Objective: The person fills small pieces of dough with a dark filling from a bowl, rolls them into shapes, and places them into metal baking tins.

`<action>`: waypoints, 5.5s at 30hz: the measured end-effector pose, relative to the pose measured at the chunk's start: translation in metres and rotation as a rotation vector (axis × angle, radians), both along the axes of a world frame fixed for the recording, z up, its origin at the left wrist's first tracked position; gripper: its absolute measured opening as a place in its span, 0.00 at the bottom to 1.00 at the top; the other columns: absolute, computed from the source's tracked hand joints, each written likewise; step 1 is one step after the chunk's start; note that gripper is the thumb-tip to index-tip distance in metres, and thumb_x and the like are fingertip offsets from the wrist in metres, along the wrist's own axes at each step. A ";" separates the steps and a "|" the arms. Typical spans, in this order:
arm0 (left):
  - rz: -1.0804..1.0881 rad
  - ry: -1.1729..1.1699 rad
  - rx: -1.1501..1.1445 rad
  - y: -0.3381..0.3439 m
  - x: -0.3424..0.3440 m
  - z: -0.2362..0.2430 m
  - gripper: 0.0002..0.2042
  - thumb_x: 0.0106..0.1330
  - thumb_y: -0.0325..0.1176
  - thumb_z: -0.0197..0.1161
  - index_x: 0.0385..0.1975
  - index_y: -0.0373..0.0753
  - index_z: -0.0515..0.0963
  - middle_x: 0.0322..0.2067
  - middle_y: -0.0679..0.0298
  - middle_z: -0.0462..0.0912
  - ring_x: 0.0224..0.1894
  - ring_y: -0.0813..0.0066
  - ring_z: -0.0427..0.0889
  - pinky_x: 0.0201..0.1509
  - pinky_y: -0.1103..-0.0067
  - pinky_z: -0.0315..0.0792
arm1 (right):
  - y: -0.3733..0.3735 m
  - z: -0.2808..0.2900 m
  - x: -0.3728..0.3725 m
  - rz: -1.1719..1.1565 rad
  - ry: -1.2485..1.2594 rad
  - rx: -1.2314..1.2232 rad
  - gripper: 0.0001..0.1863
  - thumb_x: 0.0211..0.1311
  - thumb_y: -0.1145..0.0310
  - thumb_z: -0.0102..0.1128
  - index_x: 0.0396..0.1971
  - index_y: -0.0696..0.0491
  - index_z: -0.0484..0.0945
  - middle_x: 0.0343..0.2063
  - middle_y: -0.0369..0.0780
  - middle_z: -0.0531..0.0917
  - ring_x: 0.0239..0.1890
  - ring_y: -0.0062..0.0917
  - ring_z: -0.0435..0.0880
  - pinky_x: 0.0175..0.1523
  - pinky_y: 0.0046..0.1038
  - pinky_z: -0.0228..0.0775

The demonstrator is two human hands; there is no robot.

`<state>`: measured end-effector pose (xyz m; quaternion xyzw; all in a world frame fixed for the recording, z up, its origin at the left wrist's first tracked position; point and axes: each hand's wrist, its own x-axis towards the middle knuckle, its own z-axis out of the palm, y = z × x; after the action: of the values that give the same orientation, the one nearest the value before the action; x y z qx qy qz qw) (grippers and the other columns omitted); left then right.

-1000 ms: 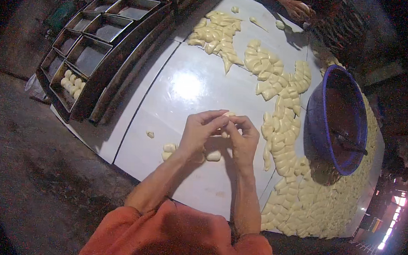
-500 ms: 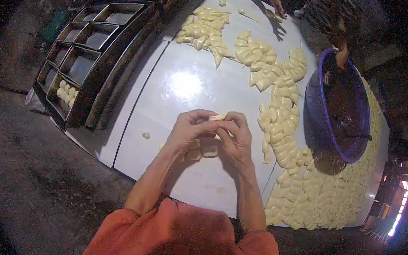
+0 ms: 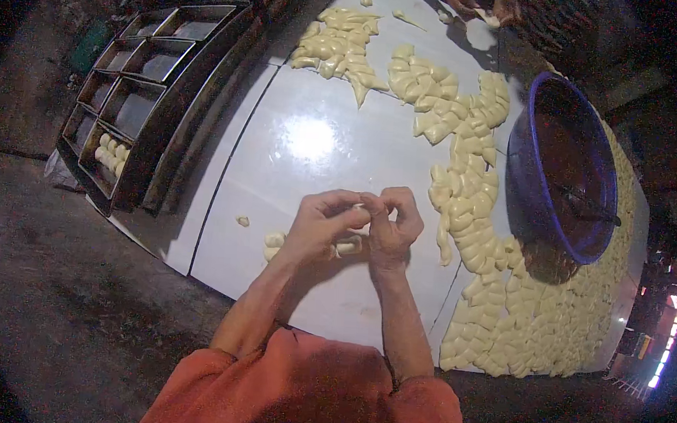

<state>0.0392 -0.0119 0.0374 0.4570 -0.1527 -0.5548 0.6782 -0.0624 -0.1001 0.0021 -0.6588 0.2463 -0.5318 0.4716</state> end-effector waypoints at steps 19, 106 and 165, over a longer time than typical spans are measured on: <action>-0.127 -0.659 0.260 0.037 0.020 0.014 0.24 0.72 0.45 0.61 0.59 0.32 0.75 0.48 0.49 0.83 0.45 0.62 0.85 0.45 0.73 0.80 | 0.004 0.043 -0.038 0.414 0.580 0.075 0.17 0.64 0.73 0.65 0.52 0.58 0.79 0.43 0.45 0.83 0.43 0.28 0.84 0.43 0.28 0.79; -0.072 -0.683 0.445 0.098 0.009 0.003 0.18 0.75 0.41 0.57 0.52 0.34 0.82 0.33 0.60 0.88 0.33 0.73 0.84 0.42 0.77 0.77 | 0.055 0.046 -0.042 0.586 0.749 -0.143 0.12 0.62 0.68 0.67 0.44 0.53 0.82 0.40 0.42 0.85 0.39 0.36 0.87 0.43 0.32 0.79; -0.246 -1.779 0.057 0.207 0.381 0.205 0.21 0.57 0.46 0.71 0.47 0.42 0.82 0.35 0.59 0.82 0.36 0.58 0.83 0.37 0.68 0.75 | 0.096 0.162 0.255 0.437 0.329 -0.295 0.22 0.51 0.70 0.76 0.47 0.56 0.80 0.47 0.44 0.79 0.46 0.32 0.82 0.51 0.29 0.75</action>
<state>0.4197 0.1950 0.2426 0.7147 -0.6558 -0.0681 0.2333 0.1926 -0.0044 0.1641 -0.8347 0.0921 -0.3340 0.4280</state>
